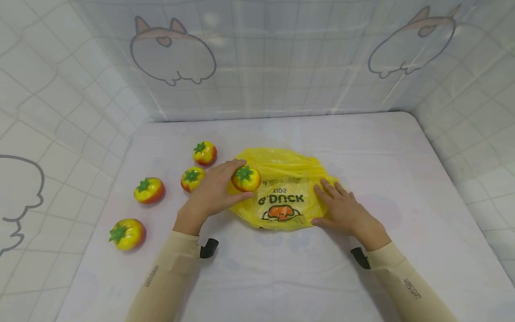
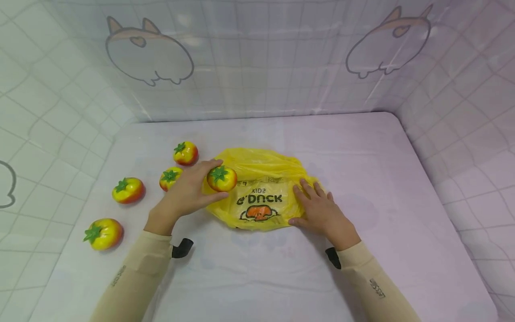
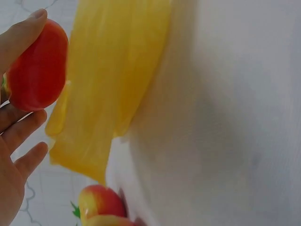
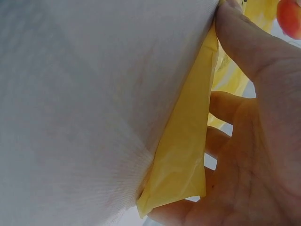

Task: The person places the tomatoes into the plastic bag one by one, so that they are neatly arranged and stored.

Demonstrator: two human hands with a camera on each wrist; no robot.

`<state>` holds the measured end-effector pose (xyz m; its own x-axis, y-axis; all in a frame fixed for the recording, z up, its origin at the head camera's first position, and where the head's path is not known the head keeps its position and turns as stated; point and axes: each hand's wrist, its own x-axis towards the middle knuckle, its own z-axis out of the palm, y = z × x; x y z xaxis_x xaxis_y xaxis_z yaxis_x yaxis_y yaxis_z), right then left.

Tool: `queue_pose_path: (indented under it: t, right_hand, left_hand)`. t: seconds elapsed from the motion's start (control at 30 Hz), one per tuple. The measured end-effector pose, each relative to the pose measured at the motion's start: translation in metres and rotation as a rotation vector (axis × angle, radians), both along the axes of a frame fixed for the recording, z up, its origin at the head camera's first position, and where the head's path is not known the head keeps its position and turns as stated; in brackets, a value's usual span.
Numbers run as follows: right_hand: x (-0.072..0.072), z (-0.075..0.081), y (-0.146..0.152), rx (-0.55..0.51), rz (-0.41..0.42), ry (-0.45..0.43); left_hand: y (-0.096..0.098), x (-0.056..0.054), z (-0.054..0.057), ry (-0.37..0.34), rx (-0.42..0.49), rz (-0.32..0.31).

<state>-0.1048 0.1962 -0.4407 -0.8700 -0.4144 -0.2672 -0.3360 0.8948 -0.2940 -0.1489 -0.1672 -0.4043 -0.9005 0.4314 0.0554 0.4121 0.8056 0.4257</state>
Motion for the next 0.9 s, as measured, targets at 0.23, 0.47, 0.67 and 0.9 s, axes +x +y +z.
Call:
queue_pose_path:
  t: [0.23,0.47,0.67,0.9]
  right_hand:
    - [-0.001,0.0,-0.001,0.01,0.004,0.0]
    - [-0.002,0.001,-0.001,0.012,0.014,0.005]
    - [-0.002,0.001,-0.001,0.017,0.015,0.005]
    - [-0.002,0.0,0.001,0.017,0.013,0.002]
  left_hand:
    - [0.009,-0.003,-0.008,-0.015,-0.008,-0.045]
    - [0.015,-0.006,-0.014,-0.022,-0.062,-0.055]
    - [0.02,-0.009,-0.018,-0.002,-0.122,-0.068]
    - [0.028,-0.008,-0.025,0.019,-0.187,-0.066]
